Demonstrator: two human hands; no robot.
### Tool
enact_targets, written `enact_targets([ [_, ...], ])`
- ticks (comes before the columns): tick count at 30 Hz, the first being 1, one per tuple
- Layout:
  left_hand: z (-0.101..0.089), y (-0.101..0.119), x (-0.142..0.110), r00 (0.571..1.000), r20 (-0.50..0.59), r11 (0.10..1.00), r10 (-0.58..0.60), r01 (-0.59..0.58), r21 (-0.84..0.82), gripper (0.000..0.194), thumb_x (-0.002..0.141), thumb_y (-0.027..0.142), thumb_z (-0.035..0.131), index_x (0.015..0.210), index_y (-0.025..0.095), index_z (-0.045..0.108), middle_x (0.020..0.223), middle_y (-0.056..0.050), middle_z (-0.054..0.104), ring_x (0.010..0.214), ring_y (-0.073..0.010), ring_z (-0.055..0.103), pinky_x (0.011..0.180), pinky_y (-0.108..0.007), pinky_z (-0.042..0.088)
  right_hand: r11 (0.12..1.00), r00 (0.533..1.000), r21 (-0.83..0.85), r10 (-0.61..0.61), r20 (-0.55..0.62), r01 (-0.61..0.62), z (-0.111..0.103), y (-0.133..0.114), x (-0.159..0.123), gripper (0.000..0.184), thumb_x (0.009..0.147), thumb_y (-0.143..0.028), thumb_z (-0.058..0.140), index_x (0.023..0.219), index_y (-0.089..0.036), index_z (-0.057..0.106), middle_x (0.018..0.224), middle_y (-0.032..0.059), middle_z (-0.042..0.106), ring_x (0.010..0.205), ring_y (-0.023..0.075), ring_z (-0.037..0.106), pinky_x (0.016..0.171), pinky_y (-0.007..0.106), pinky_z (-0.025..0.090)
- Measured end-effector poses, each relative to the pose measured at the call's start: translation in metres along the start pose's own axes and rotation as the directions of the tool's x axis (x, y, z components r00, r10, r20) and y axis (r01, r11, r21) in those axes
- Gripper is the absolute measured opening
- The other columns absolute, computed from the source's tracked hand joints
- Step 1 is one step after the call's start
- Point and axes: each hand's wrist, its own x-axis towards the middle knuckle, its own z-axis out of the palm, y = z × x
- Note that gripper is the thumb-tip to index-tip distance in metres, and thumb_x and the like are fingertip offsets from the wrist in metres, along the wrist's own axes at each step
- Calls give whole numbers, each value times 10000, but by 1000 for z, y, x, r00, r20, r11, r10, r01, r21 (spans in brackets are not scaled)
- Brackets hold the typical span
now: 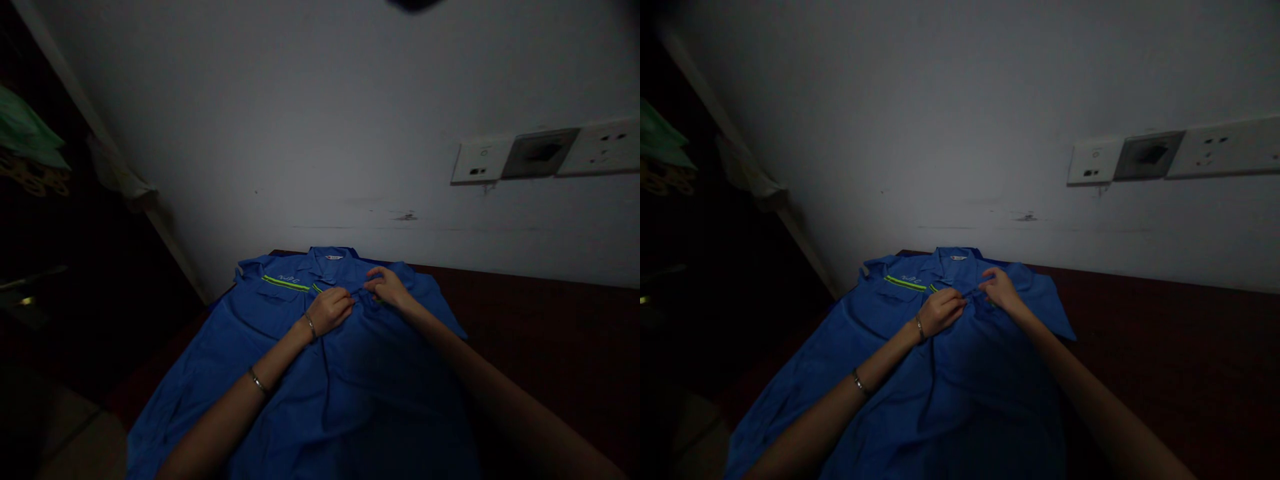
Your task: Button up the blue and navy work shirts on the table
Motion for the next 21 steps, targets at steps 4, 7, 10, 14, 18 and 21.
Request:
enact_targets([
  [4, -1, 4, 1, 998, 45, 993, -40, 45, -105, 217, 851, 163, 392, 984, 152, 563, 900, -75, 566, 842, -134, 540, 751, -263, 471, 1000, 1000, -22, 22, -16, -22, -12, 1, 5, 179, 656, -66, 544, 811, -149, 512, 523, -49, 512, 389, 67, 451, 408, 181, 396],
  [7, -4, 6, 4, 990, 22, 971, -140, 141, -194, 319, 830, 126, 393, 1127, 162, 503, 984, -83, 548, 904, -135, 531, 799, -265, 464, 994, 1000, -108, -25, 15, 27, -15, 1, 5, 146, 648, -76, 537, 776, -145, 548, 536, -34, 531, 400, 67, 449, 406, 173, 367],
  [10, -11, 3, 6, 964, -26, 934, -266, 251, -253, 360, 803, 93, 404, 1140, 174, 499, 1009, -80, 537, 921, -140, 526, 810, -274, 460, 973, 995, -215, -71, 64, 83, -14, 0, 3, 164, 636, -73, 529, 773, -140, 588, 568, -15, 562, 436, 73, 469, 412, 169, 340],
  [14, -23, -18, -10, 895, -74, 877, -440, 411, -251, 333, 746, 45, 433, 1033, 152, 561, 943, -69, 550, 882, -145, 531, 795, -288, 458, 936, 977, -304, -134, 166, 180, -12, -5, -4, 169, 666, -122, 511, 800, -139, 613, 601, 0, 584, 466, 87, 483, 438, 183, 335],
  [18, -39, -56, -51, 732, -71, 730, -678, 658, -184, 272, 681, 24, 467, 881, 135, 615, 824, -40, 589, 770, -136, 547, 749, -294, 465, 848, 942, -410, -292, 168, 336, -7, -14, -12, 170, 724, -223, 485, 775, -147, 628, 639, 25, 608, 558, 125, 535, 526, 215, 371],
  [21, -52, -85, -83, 442, -87, 449, -893, 857, -252, 224, 658, 22, 499, 810, 119, 632, 767, -35, 620, 719, -128, 567, 730, -276, 470, 780, 912, -477, -380, 153, 405, 3, -25, -16, 187, 739, -233, 467, 758, -155, 636, 680, 39, 626, 623, 146, 561, 589, 233, 387],
])
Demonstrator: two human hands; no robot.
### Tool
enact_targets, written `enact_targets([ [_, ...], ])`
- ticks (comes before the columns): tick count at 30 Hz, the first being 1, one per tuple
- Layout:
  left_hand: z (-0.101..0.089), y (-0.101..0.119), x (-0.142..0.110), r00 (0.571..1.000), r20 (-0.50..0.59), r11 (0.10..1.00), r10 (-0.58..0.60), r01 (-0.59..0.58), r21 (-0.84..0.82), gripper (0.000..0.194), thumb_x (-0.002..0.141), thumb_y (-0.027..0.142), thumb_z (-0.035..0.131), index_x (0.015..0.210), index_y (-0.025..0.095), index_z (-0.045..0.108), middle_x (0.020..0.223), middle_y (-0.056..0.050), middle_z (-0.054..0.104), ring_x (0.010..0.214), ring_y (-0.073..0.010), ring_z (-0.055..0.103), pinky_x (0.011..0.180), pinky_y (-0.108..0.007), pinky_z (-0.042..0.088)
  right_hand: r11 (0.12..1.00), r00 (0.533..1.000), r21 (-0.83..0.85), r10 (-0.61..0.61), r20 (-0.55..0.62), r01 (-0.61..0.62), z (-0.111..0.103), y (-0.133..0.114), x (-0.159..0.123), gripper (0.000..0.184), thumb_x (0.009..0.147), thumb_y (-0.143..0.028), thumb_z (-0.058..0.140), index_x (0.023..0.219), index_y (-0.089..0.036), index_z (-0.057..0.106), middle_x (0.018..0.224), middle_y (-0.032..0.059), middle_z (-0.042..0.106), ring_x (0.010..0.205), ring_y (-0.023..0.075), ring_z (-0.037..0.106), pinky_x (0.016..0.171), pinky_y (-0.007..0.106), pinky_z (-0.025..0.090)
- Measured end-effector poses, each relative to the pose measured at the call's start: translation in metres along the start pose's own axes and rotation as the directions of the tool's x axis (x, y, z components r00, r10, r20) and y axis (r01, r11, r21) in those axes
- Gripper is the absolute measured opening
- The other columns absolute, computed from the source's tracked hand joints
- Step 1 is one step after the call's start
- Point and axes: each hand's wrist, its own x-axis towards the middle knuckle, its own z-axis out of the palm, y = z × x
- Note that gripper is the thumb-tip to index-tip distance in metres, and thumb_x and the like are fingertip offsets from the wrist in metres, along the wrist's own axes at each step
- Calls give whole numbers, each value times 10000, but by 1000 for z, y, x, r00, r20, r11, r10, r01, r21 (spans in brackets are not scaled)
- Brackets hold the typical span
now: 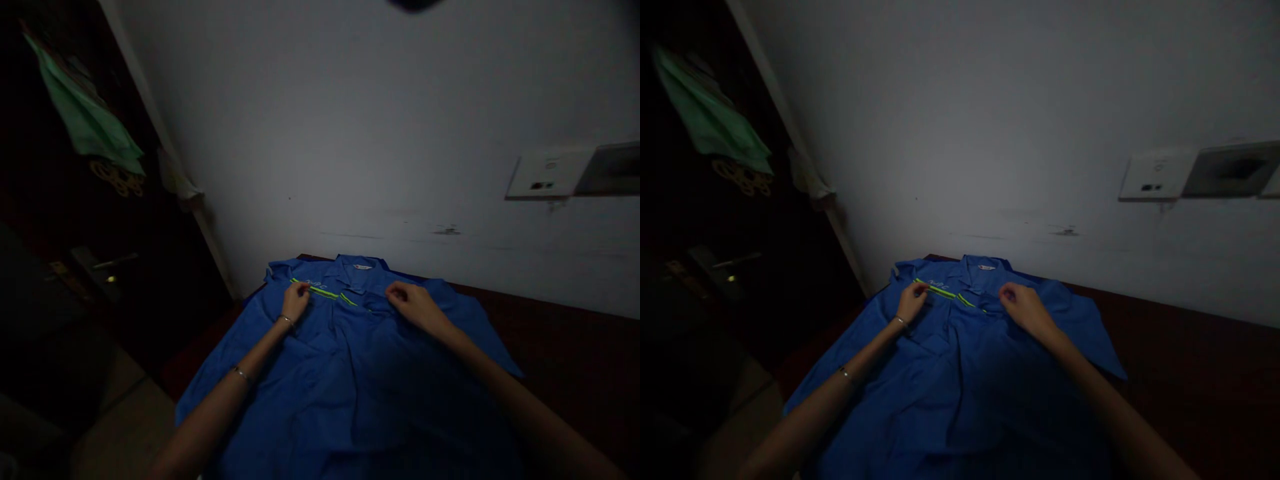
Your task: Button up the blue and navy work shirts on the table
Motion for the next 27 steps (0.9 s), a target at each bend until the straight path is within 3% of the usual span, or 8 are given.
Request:
enact_targets([
  [1, -6, -10, 4, 989, -18, 988, -146, 145, -54, 210, 660, 24, 508, 803, 115, 632, 748, -33, 624, 692, -122, 573, 703, -259, 476, 1000, 1000, -12, -25, -1, 25, 3, -6, 2, 189, 741, -229, 465, 765, -157, 638, 697, 42, 632, 637, 149, 566, 606, 237, 391],
  [3, -14, -26, 12, 922, -13, 911, -388, 381, -158, 187, 674, 32, 517, 806, 110, 625, 693, -23, 621, 610, -105, 575, 619, -223, 482, 997, 997, -11, -77, 15, 77, 11, -19, 10, 184, 742, -218, 472, 776, -161, 644, 739, 47, 646, 668, 153, 575, 636, 239, 399],
  [6, -17, -40, 22, 843, -3, 823, -539, 526, -215, 154, 700, 56, 520, 815, 107, 610, 596, -2, 591, 489, -89, 554, 508, -195, 468, 990, 988, 33, -138, 71, 136, 30, -41, 29, 186, 739, -200, 482, 794, -162, 656, 777, 51, 661, 701, 156, 587, 657, 234, 410],
  [13, -9, -54, 26, 785, -74, 779, -616, 591, -210, 87, 705, 118, 516, 730, 101, 598, 458, 15, 522, 376, -109, 512, 401, -200, 414, 967, 946, 153, -233, 226, 202, 100, -83, 89, 229, 717, -135, 486, 848, -130, 675, 806, 63, 680, 717, 145, 609, 644, 196, 423],
  [20, -6, -59, 16, 774, -210, 802, -598, 570, -180, 149, 724, 163, 499, 825, 116, 598, 613, -12, 596, 447, -93, 543, 415, -167, 396, 980, 919, 103, -195, 342, 170, 173, -93, 118, 237, 723, -112, 479, 826, -106, 692, 813, 87, 688, 758, 160, 625, 636, 186, 409],
  [23, -7, -56, 11, 772, -304, 828, -559, 542, -147, 158, 724, 164, 496, 838, 117, 596, 697, -34, 617, 539, -103, 579, 460, -167, 414, 985, 923, 91, -168, 347, 145, 193, -91, 116, 239, 738, -125, 474, 835, -100, 691, 818, 108, 686, 759, 174, 631, 635, 194, 411],
  [27, -9, -55, 9, 753, -387, 835, -533, 542, -95, 143, 711, 168, 517, 825, 118, 587, 703, -36, 617, 597, -118, 598, 520, -186, 436, 988, 922, 80, -151, 358, 131, 201, -87, 113, 199, 722, -130, 511, 796, -109, 695, 815, 118, 686, 787, 191, 631, 645, 197, 411],
])
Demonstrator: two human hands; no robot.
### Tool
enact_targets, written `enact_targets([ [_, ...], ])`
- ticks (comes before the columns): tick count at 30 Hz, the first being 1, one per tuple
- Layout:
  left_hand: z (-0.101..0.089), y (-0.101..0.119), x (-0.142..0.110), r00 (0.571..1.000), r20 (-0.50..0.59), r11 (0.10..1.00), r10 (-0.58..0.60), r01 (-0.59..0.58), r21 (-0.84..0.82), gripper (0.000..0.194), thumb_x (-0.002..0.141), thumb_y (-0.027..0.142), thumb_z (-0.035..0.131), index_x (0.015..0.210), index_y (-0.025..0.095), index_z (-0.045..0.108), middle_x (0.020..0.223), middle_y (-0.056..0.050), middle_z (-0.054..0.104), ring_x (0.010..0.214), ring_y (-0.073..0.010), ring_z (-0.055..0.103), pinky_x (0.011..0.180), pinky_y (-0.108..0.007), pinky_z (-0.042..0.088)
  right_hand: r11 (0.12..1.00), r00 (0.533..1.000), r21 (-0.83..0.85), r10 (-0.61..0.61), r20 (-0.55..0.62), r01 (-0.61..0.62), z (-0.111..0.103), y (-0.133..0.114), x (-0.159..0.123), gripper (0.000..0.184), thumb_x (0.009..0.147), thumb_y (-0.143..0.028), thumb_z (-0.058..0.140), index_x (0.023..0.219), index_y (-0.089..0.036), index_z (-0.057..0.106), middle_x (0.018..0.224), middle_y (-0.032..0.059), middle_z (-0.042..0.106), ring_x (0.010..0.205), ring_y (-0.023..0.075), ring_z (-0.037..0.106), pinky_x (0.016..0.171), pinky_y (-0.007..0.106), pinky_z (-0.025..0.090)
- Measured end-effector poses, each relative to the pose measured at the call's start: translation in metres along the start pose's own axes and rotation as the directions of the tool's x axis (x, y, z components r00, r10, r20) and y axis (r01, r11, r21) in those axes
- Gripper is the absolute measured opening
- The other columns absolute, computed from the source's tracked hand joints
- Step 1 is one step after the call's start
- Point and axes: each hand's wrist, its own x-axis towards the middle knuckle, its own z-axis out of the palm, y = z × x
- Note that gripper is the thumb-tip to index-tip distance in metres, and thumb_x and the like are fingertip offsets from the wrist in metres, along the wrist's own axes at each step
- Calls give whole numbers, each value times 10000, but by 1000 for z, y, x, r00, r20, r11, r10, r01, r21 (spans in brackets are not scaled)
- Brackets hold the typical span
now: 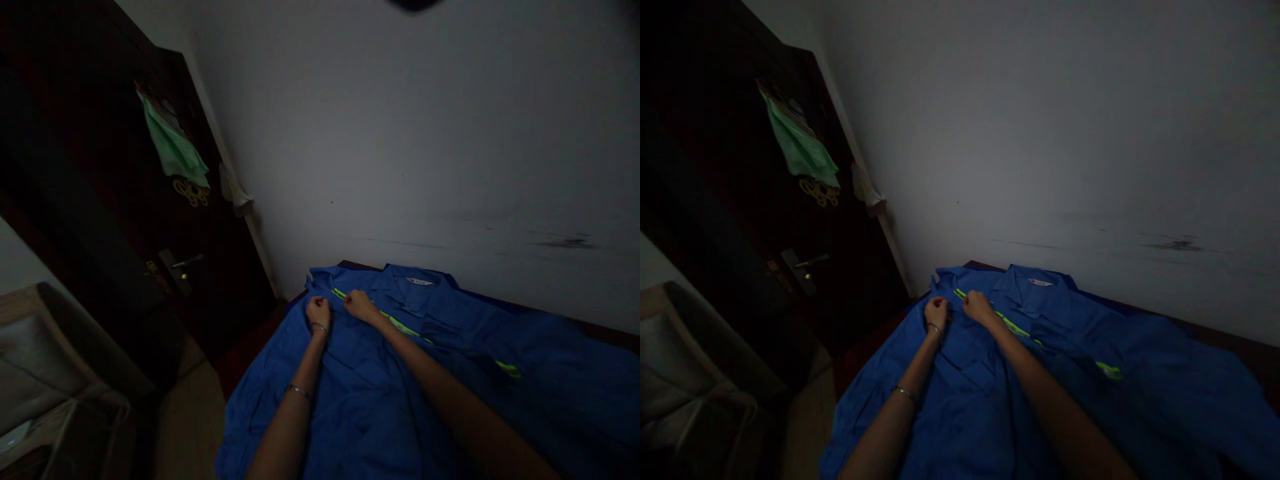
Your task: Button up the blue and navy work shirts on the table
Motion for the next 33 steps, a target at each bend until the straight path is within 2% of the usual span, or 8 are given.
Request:
enact_targets([
  [4, 2, -6, 1, 997, 62, 999, -42, 43, -19, 156, 736, 213, 497, 847, 128, 566, 601, -7, 592, 480, -114, 574, 458, -191, 421, 1000, 999, 15, 15, 32, -16, -2, 5, -1, 172, 698, -124, 539, 760, -111, 699, 790, 96, 687, 778, 177, 629, 626, 179, 409],
  [9, 3, -10, -3, 991, 121, 988, -62, 78, -133, 223, 753, 235, 470, 949, 134, 502, 535, 35, 545, 350, -93, 504, 363, -180, 383, 998, 996, 51, 34, 80, -38, -4, 8, -2, 182, 684, -135, 549, 769, -103, 708, 734, 54, 684, 695, 144, 622, 538, 155, 390],
  [15, -6, -6, -15, 985, 163, 965, -61, 100, -241, 119, 753, 241, 464, 764, 133, 512, 476, 44, 507, 347, -94, 502, 351, -183, 395, 996, 989, 88, 2, 149, -15, -9, 7, -5, 208, 645, -116, 564, 789, -107, 713, 706, 26, 681, 653, 121, 612, 501, 138, 383],
  [21, -14, -2, -18, 933, 334, 953, -134, 213, -214, 226, 731, 236, 464, 536, 129, 504, 405, 13, 505, 330, -107, 498, 362, -209, 415, 996, 986, 83, -24, 165, 10, -12, 6, -7, 209, 614, -71, 550, 733, -113, 717, 711, 42, 686, 663, 126, 615, 532, 148, 389],
  [26, -17, 2, -17, 906, 387, 947, -173, 261, -189, 186, 654, 168, 531, 476, 116, 518, 386, 2, 508, 309, -101, 481, 360, -209, 403, 996, 989, 90, -24, 145, 11, -12, 6, -8, 218, 610, -48, 520, 696, -108, 711, 687, 43, 681, 665, 123, 612, 548, 148, 386],
  [33, -16, 1, -17, 886, 442, 949, -142, 249, -194, 203, 674, 212, 563, 504, 102, 559, 428, 1, 534, 311, -76, 458, 347, -193, 368, 984, 991, 176, -6, 133, -18, -8, 15, 0, 202, 606, -71, 519, 682, -99, 704, 618, 18, 656, 599, 108, 574, 522, 153, 377],
])
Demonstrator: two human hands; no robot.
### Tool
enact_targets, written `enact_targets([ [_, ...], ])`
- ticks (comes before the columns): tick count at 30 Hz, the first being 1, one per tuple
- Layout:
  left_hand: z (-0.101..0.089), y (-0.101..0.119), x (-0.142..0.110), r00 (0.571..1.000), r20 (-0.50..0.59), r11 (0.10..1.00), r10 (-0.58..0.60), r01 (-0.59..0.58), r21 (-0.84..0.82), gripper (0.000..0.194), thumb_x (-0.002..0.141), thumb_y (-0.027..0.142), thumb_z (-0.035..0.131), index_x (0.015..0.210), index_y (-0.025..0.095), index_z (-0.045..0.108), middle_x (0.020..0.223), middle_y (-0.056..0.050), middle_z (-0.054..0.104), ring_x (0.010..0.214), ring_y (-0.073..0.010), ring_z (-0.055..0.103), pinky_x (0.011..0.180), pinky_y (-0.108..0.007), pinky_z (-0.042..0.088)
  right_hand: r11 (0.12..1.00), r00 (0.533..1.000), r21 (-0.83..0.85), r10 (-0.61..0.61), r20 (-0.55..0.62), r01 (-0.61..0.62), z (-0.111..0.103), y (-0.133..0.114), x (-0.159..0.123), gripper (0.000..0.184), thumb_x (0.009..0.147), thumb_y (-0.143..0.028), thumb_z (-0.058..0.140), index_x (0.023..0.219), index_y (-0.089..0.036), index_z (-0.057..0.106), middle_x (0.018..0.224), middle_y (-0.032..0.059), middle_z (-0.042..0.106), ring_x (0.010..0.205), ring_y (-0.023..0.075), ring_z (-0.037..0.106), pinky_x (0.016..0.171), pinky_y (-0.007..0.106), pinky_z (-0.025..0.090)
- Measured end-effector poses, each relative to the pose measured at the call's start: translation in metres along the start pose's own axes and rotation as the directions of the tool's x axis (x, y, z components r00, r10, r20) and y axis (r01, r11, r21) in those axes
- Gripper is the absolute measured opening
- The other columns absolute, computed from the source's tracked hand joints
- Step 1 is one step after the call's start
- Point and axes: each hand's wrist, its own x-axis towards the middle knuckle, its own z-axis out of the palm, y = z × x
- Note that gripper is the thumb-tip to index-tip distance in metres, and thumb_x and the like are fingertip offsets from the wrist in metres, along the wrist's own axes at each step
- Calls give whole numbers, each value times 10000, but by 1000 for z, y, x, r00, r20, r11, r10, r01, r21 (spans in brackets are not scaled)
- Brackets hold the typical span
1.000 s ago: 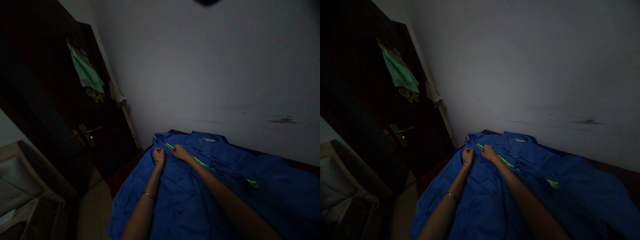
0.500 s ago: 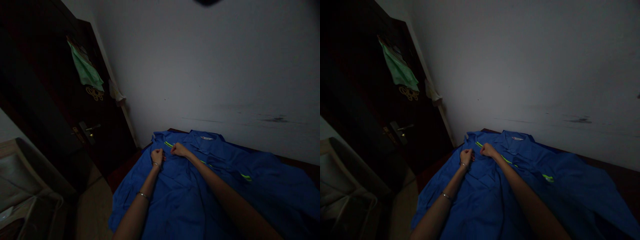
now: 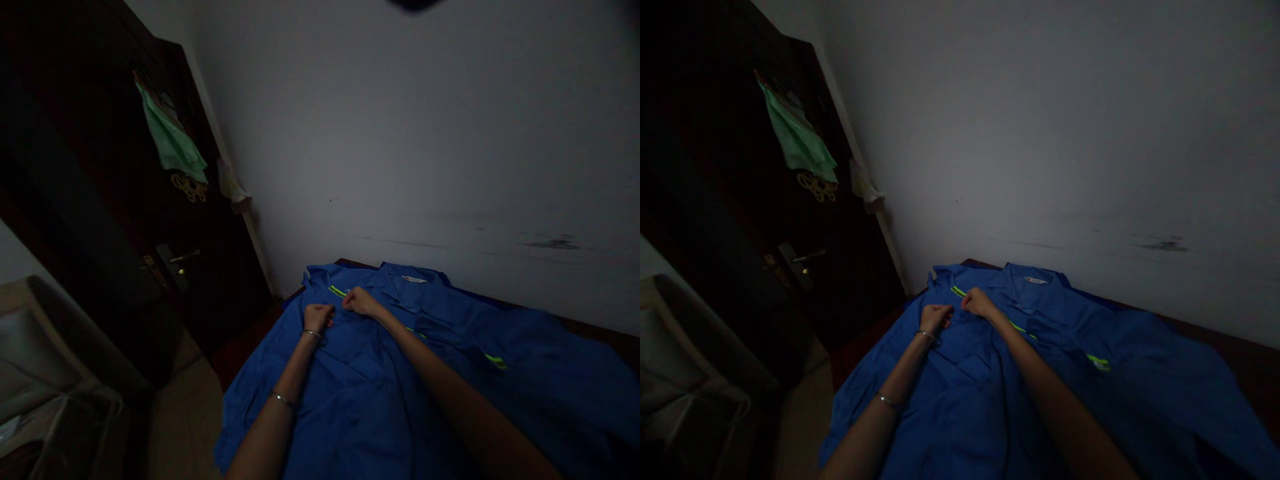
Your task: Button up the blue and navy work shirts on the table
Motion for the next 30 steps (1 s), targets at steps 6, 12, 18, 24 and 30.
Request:
enact_targets([
  [6, 2, -2, 1, 999, 20, 998, 46, -47, 31, 268, 682, 309, 589, 503, 112, 563, 393, 20, 491, 300, -65, 422, 330, -183, 319, 994, 999, 110, -15, 28, 12, -2, 1, 0, 173, 594, -92, 521, 649, -101, 684, 534, -11, 606, 511, 83, 509, 490, 156, 361],
  [12, 8, 1, -4, 996, -50, 989, 75, -68, 132, 247, 666, 320, 607, 530, 115, 588, 340, 37, 432, 295, -60, 376, 332, -177, 262, 979, 998, 203, -26, 59, 14, -4, -2, -4, 156, 599, -87, 515, 642, -92, 665, 483, -33, 548, 451, 59, 436, 457, 153, 332],
  [18, 11, -2, -1, 995, -43, 993, 91, -87, 84, 216, 627, 302, 629, 522, 116, 602, 392, 32, 470, 331, -50, 374, 361, -175, 260, 964, 998, 267, -9, 67, -9, -5, -4, -4, 130, 617, -92, 543, 659, -100, 666, 489, -35, 555, 450, 59, 444, 453, 150, 346],
  [24, 11, -2, -1, 993, -65, 993, 97, -93, 68, 165, 606, 244, 621, 502, 116, 611, 391, 36, 460, 359, -50, 362, 384, -175, 254, 949, 995, 302, 79, 56, -92, -4, -6, -2, 72, 631, -84, 591, 657, -99, 656, 493, -33, 563, 431, 55, 457, 448, 151, 385],
  [30, 11, -2, -4, 986, -96, 988, 139, -131, 82, 136, 588, 227, 611, 508, 118, 626, 421, 23, 491, 396, -57, 385, 415, -174, 276, 924, 979, 323, 202, 38, -204, -5, -12, -2, 62, 613, -54, 626, 651, -102, 629, 450, -47, 532, 384, 52, 469, 412, 146, 400],
])
